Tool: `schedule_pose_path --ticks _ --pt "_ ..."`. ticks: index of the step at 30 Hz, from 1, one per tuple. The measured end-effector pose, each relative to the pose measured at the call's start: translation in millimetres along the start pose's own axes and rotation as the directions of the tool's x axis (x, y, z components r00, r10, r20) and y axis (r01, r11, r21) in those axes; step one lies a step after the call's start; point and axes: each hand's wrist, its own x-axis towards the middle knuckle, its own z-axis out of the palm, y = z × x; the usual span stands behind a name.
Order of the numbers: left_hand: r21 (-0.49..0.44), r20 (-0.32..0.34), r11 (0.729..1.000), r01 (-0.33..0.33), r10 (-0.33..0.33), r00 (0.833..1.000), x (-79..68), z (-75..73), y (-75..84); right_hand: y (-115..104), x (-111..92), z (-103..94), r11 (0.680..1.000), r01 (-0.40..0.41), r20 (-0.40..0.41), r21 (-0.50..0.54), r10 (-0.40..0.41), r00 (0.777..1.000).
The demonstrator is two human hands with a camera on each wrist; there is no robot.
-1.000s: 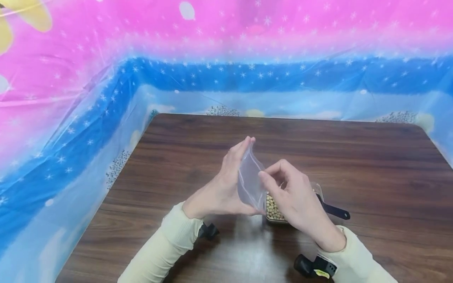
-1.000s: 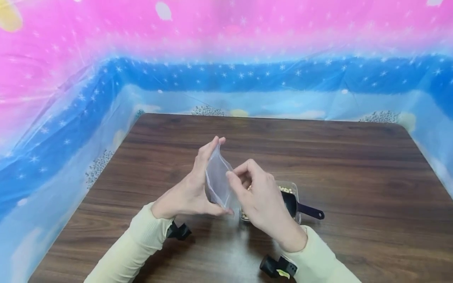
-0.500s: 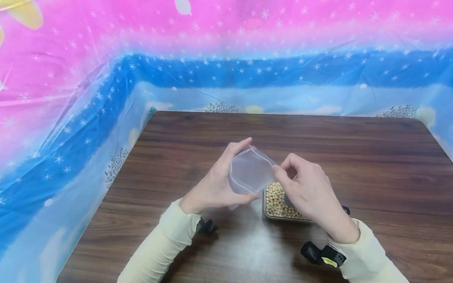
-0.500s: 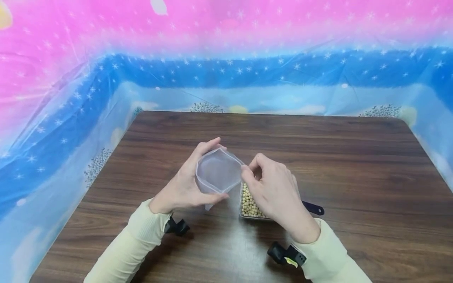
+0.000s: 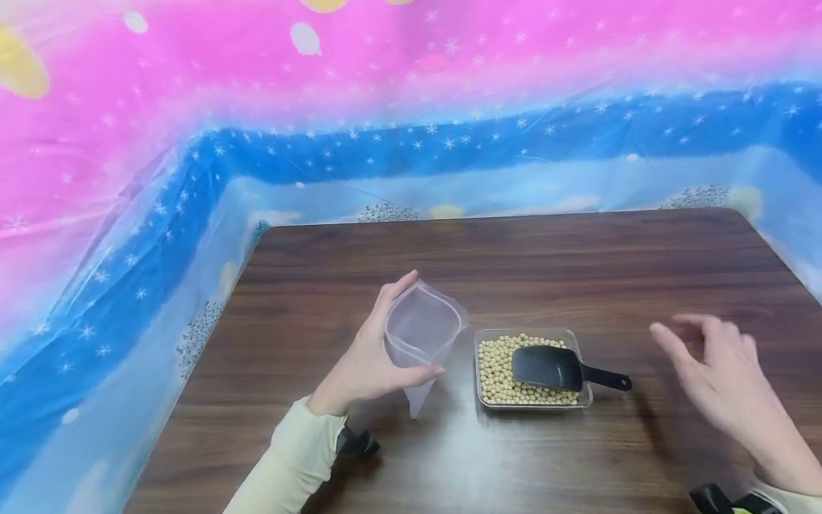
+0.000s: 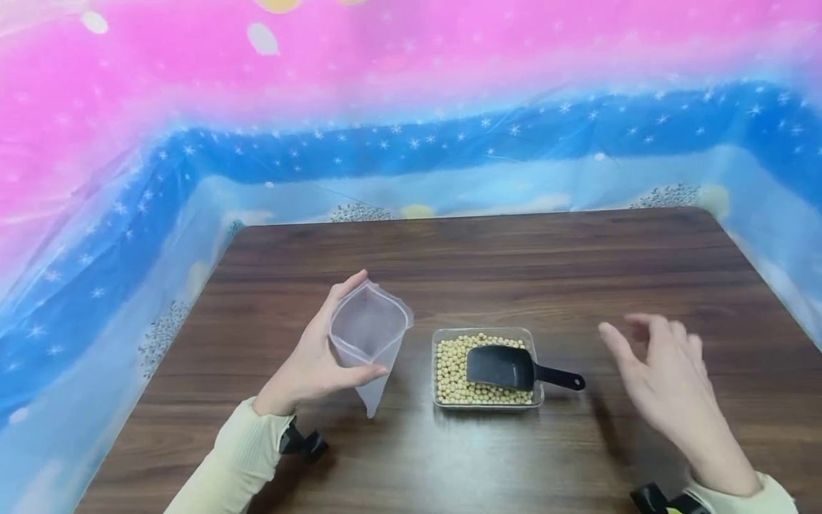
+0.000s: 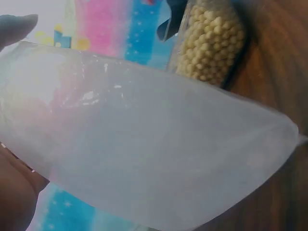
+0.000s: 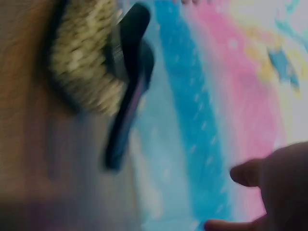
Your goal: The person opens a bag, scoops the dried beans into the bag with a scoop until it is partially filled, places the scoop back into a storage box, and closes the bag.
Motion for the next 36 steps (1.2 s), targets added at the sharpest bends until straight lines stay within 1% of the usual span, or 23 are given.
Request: schedule_pose_path --ticks 2,3,4,6,7,9,11,14,16,17,19,20,22,23,25,26,29,30,31,33,34,35,36 --pt "-0.008 -0.016 1.0 -0.003 0.003 1.0 -3.3 0.1 -1.0 19 -4 7.3 0.998 -0.041 0.133 0.048 0.034 0.99" --pt "-0.016 -0.023 1.0 -0.005 0.005 1.0 -4.2 0.1 -1.5 26 -5 11.8 0.994 -0.057 0.199 0.094 0.037 0.979" --pt "-0.026 -0.03 1.0 -0.005 0.004 1.0 -4.7 0.2 -1.4 31 -7 16.5 0.986 -0.089 0.263 0.139 0.05 0.963" --pt "-0.036 -0.045 0.999 -0.008 0.006 0.999 -5.1 1.1 0.6 37 -10 24.5 0.959 -0.154 0.367 0.237 0.058 0.928" --pt "-0.046 -0.05 0.999 -0.007 0.004 0.999 -5.1 1.7 2.5 39 -11 27.8 0.942 -0.185 0.407 0.281 0.057 0.912" --pt "-0.06 -0.053 0.998 -0.003 -0.001 0.999 -4.9 3.1 8.4 40 -14 31.8 0.907 -0.229 0.459 0.354 0.045 0.887" --pt "-0.068 -0.047 0.998 0.002 -0.005 0.999 -4.5 4.6 16.7 40 -16 33.6 0.882 -0.249 0.485 0.399 0.027 0.874" --pt "-0.076 -0.037 0.997 0.003 -0.006 0.999 -2.7 5.8 28.3 39 -17 36.3 0.846 -0.234 0.478 0.478 -0.028 0.878" --pt "-0.067 -0.03 0.998 0.005 -0.007 1.0 -1.8 6.4 31.0 37 -17 38.6 0.809 -0.229 0.458 0.541 -0.055 0.887" --pt "-0.063 -0.027 0.998 0.008 -0.01 1.0 -1.7 6.8 28.9 36 -16 39.4 0.783 -0.227 0.442 0.579 -0.067 0.895" --pt "-0.05 -0.019 0.999 -0.007 0.006 1.0 -1.4 7.5 20.0 33 -15 37.5 0.755 -0.228 0.41 0.614 -0.058 0.91" --pt "-0.04 -0.014 0.999 -0.013 0.012 1.0 -1.5 7.9 15.4 32 -15 35.4 0.731 -0.23 0.389 0.643 -0.054 0.92" --pt "-0.028 0.005 0.999 -0.025 0.026 1.0 -1.7 8.3 7.5 27 -15 27.9 0.669 -0.217 0.331 0.711 -0.046 0.942" --pt "-0.024 0.017 0.999 -0.033 0.033 0.999 -1.8 8.0 4.5 23 -16 22.8 0.657 -0.197 0.292 0.727 -0.036 0.956" --pt "0.002 0.046 0.999 -0.047 0.047 0.998 -1.7 7.0 4.1 14 -17 11.5 0.699 -0.131 0.2 0.703 -0.018 0.98" --pt "0.022 0.064 0.999 -0.048 0.047 0.997 -1.9 6.3 4.9 10 -19 6.4 0.728 -0.087 0.148 0.68 -0.019 0.989" --pt "0.115 0.118 0.991 -0.067 0.054 0.992 -2.6 4.1 6.6 -3 -22 -5.3 0.863 -0.014 0.034 0.506 -0.004 0.999" --pt "0.149 0.134 0.986 -0.075 0.055 0.989 -2.8 3.8 7.1 -7 -22 -7.5 0.89 -0.007 0.016 0.456 -0.001 1.0" --pt "0.178 0.147 0.981 -0.082 0.055 0.988 -3.0 3.6 8.1 -9 -23 -8.2 0.9 0.002 0.004 0.436 -0.005 1.0" --pt "0.215 0.162 0.973 -0.088 0.054 0.985 -3.2 3.5 10.2 -12 -24 -6.6 0.896 0.011 0.009 0.444 -0.017 1.0" --pt "0.217 0.165 0.972 -0.088 0.052 0.985 -3.0 3.7 10.9 -12 -24 -4.8 0.887 0.011 0.018 0.461 -0.022 1.0" --pt "0.213 0.166 0.973 -0.086 0.051 0.985 -2.9 3.8 11.8 -12 -23 -2.1 0.869 0.004 0.034 0.494 -0.025 0.999" --pt "0.204 0.163 0.975 -0.082 0.049 0.985 -2.9 3.9 12.6 -10 -23 0.9 0.84 -0.012 0.061 0.543 -0.026 0.998"
